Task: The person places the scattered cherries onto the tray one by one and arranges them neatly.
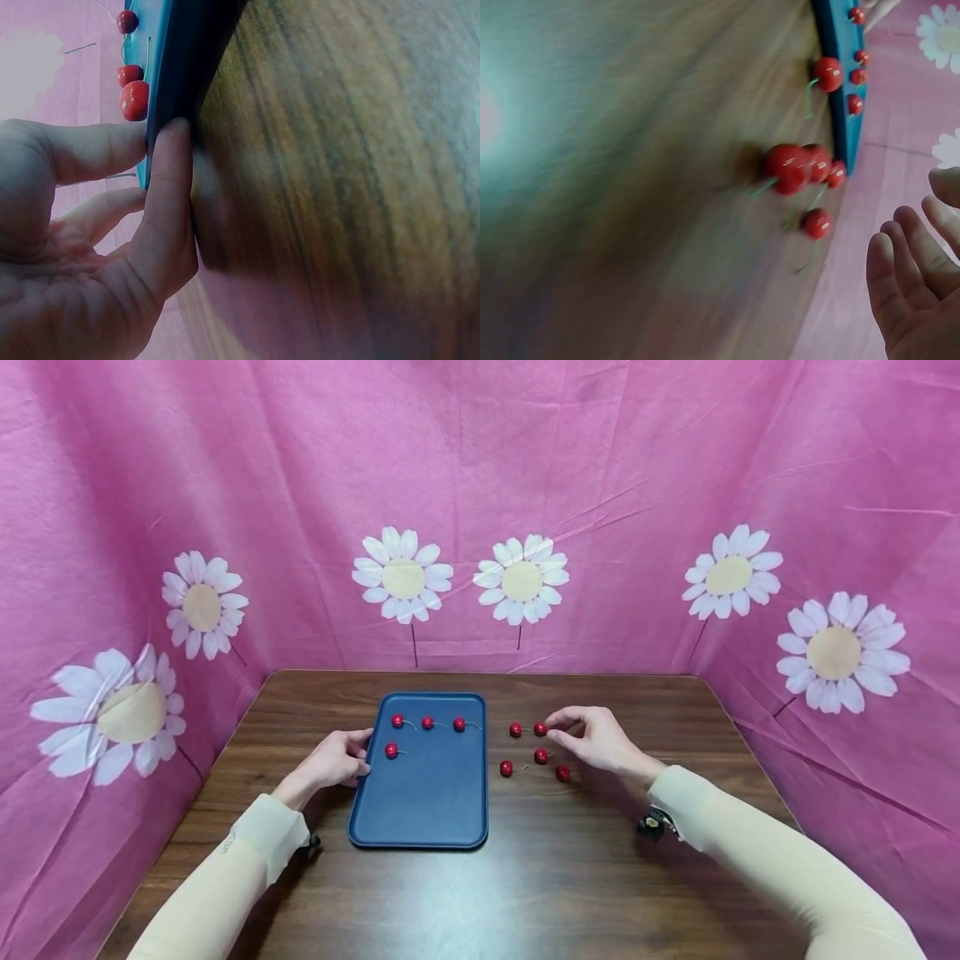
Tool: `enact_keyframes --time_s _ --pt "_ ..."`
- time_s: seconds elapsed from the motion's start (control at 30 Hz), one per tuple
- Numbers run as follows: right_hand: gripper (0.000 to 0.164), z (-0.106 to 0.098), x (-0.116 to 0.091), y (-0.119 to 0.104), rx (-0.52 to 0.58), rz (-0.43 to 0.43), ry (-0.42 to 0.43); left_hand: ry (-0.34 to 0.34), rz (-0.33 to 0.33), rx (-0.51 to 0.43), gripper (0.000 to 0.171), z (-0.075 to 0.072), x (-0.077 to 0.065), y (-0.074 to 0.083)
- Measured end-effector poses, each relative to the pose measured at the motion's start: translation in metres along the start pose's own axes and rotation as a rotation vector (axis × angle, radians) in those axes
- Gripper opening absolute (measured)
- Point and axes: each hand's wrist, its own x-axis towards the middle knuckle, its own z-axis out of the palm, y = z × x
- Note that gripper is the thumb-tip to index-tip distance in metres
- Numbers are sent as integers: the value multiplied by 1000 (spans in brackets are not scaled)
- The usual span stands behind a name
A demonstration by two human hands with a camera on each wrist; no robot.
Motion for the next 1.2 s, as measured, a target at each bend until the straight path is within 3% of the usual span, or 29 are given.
enact_keyframes --time_s 0.3,0.6,0.87,1.2 --pt "20 -3 -40 24 -15 103 16 -6 1 1 82 1 -1 -1" --pt "14 6 -65 46 -69 53 47 -7 7 4 81 2 0 -2" --pt "15 13 -69 49 -39 -22 56 -4 21 -1 81 1 0 0" --pt "15 16 -68 48 -102 -8 42 -2 22 6 81 1 -3 1"
